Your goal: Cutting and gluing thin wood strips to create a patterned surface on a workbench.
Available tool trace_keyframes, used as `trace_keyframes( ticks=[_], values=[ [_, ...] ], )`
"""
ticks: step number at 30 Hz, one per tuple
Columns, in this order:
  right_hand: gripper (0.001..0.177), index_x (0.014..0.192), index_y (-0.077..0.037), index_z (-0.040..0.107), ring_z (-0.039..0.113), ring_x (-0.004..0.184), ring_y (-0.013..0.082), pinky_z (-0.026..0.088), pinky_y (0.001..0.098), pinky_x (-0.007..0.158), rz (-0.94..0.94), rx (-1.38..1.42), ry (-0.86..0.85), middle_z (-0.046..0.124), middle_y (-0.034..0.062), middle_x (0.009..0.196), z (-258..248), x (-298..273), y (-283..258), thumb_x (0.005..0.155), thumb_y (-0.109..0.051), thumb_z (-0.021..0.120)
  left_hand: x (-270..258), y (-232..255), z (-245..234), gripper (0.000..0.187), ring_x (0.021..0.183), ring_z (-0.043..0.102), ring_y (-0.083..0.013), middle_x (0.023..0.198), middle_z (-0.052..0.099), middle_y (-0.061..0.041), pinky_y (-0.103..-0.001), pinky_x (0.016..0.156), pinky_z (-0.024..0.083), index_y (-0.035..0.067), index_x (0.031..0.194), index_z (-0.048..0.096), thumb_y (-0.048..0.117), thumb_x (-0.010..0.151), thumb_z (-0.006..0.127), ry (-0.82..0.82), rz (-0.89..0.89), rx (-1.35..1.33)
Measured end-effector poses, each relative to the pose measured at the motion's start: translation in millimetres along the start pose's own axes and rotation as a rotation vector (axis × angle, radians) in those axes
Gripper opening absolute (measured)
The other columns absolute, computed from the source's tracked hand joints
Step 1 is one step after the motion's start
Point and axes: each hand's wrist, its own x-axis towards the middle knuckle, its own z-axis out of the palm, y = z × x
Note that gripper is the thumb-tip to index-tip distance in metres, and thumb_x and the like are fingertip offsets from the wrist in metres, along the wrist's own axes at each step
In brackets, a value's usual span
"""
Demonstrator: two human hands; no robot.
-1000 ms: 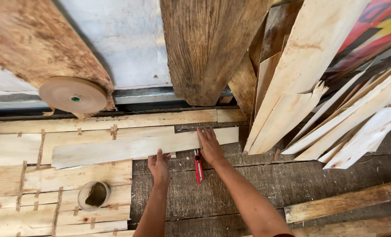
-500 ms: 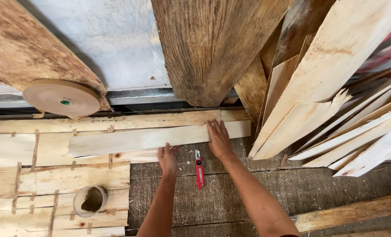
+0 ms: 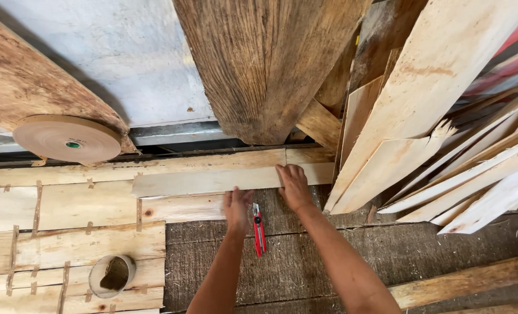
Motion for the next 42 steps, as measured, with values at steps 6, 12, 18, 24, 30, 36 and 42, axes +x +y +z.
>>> trace_keyframes(
  ticks=[6, 12, 18, 24, 30, 36, 42],
  values=[
    [0.100, 0.157, -0.016, 0.031, 0.022, 0.152, 0.0385, 0.017, 0.0560, 0.125, -0.082, -0.004, 0.038, 0.030, 0.0176, 0.164, -14, 1, -2, 0.077, -0.039, 0.088, 37, -29, -32, 0.023, 0.096, 0.075, -0.0327, 0.110, 0.068, -0.027, -0.040, 0.082, 0.065, -0.006, 0.114, 0.055, 0.016, 0.110, 0.047, 0.023, 0.092, -0.022],
    [0.092, 0.157, -0.015, 0.035, 0.039, 0.144, 0.0389, 0.030, 0.0573, 0.116, 0.077, 0.343, 0.198, 0.045, 0.0177, 0.154, -51, -4, -18, 0.082, -0.043, 0.081, 16, -6, -9, 0.028, 0.089, 0.076, -0.0216, 0.100, 0.077, -0.011, -0.035, 0.082, 0.064, 0.005, 0.117, 0.065, 0.026, 0.106, 0.049, 0.024, -0.098, 0.185],
    [0.047, 0.135, -0.006, 0.060, 0.067, 0.113, 0.0247, 0.055, 0.0359, 0.089, 0.435, 2.058, 0.428, 0.071, 0.0133, 0.128, -52, 44, 31, 0.100, -0.037, 0.062, 23, -31, -17, 0.035, 0.075, 0.069, -0.0160, 0.091, 0.077, -0.009, -0.030, 0.065, 0.053, 0.004, 0.114, 0.071, 0.035, 0.105, 0.058, -0.136, -0.134, 0.466],
    [0.041, 0.122, 0.003, 0.061, 0.071, 0.103, 0.0266, 0.059, 0.0356, 0.089, 0.375, 2.759, 0.491, 0.073, 0.0150, 0.110, -70, 56, 26, 0.105, -0.035, 0.058, 8, -38, -2, 0.033, 0.073, 0.068, -0.0128, 0.088, 0.076, -0.004, -0.028, 0.065, 0.053, 0.008, 0.113, 0.073, 0.035, 0.103, 0.057, -0.244, -0.018, 0.588],
    [0.028, 0.112, 0.000, 0.066, 0.071, 0.092, 0.0285, 0.064, 0.0397, 0.086, 0.099, 2.857, 0.528, 0.072, 0.0150, 0.100, -22, 87, 75, 0.107, -0.027, 0.060, -13, -19, 39, 0.035, 0.075, 0.059, -0.0213, 0.096, 0.072, -0.015, -0.038, 0.067, 0.052, 0.005, 0.122, 0.071, 0.033, 0.108, 0.056, -0.294, 0.086, 0.710],
    [0.026, 0.113, -0.001, 0.065, 0.074, 0.098, 0.0271, 0.066, 0.0350, 0.086, 0.195, 2.844, 0.678, 0.072, 0.0136, 0.111, -27, 84, 70, 0.108, -0.022, 0.051, -46, 36, 134, 0.050, 0.130, 0.063, -0.0308, 0.139, 0.065, -0.020, -0.044, 0.108, 0.052, 0.005, 0.147, 0.051, 0.030, 0.104, 0.055, -0.457, 0.485, 0.707],
    [0.024, 0.123, 0.009, 0.062, 0.065, 0.092, 0.0177, 0.059, 0.0311, 0.078, -0.267, 2.258, 0.168, 0.064, 0.0091, 0.106, 99, 78, 131, 0.119, -0.001, 0.041, -43, 48, 205, 0.063, 0.132, 0.060, -0.0290, 0.141, 0.062, -0.020, -0.042, 0.109, 0.049, 0.005, 0.155, 0.038, 0.037, 0.104, 0.055, -0.500, 0.534, 0.773]
  ],
)
